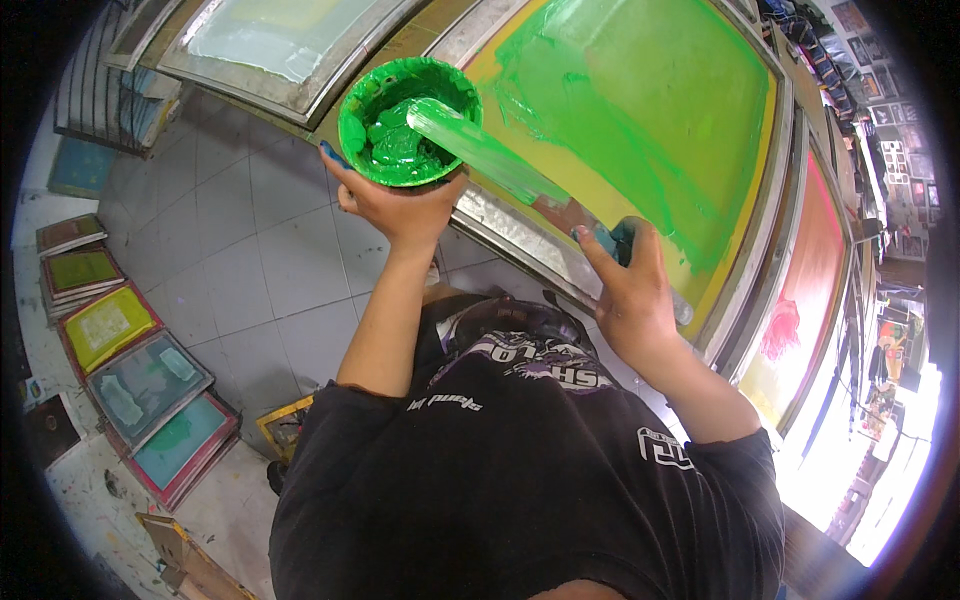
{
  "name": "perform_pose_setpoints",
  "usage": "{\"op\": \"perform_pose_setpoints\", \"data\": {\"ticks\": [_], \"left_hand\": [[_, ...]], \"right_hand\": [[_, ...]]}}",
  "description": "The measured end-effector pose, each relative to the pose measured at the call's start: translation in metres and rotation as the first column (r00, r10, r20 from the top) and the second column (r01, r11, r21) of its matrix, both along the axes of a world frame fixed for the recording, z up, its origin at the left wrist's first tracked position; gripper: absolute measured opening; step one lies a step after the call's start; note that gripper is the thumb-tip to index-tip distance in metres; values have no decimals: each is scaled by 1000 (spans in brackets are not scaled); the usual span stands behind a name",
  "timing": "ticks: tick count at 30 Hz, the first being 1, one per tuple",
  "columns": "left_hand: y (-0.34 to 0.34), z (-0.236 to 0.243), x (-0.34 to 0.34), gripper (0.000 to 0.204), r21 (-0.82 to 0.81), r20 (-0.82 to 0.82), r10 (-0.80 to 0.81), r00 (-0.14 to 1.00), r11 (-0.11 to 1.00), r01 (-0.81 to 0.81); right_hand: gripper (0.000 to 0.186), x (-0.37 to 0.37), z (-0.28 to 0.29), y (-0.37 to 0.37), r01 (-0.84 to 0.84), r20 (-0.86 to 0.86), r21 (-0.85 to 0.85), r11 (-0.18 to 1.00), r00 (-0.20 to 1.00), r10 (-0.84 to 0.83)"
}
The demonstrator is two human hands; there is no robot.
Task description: The person uses a metal spatula to scoop green ink from a small container and spreads it evenly across a screen printing frame. The person repeatedly scoops and spreads the ink to cover the surface.
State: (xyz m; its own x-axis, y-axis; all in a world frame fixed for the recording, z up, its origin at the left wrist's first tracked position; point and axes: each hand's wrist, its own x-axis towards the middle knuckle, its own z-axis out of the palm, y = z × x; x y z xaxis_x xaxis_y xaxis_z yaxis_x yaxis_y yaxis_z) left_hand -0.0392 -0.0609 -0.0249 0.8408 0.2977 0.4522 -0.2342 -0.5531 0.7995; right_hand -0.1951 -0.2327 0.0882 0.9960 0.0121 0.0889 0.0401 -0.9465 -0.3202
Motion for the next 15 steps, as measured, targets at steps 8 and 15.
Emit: {"op": "perform_pose_setpoints", "data": {"ticks": [8,15], "left_hand": [[0,-3,1,129,0,5,-19,1000,1000,19],[2,0,0,133,12,3,-24,1000,1000,24]], "right_hand": [[64,-24,28,-19,37,-63,-84,996,997,-42],[63,-35,54,-34,15,-12,-150,988,1000,-17]]}}
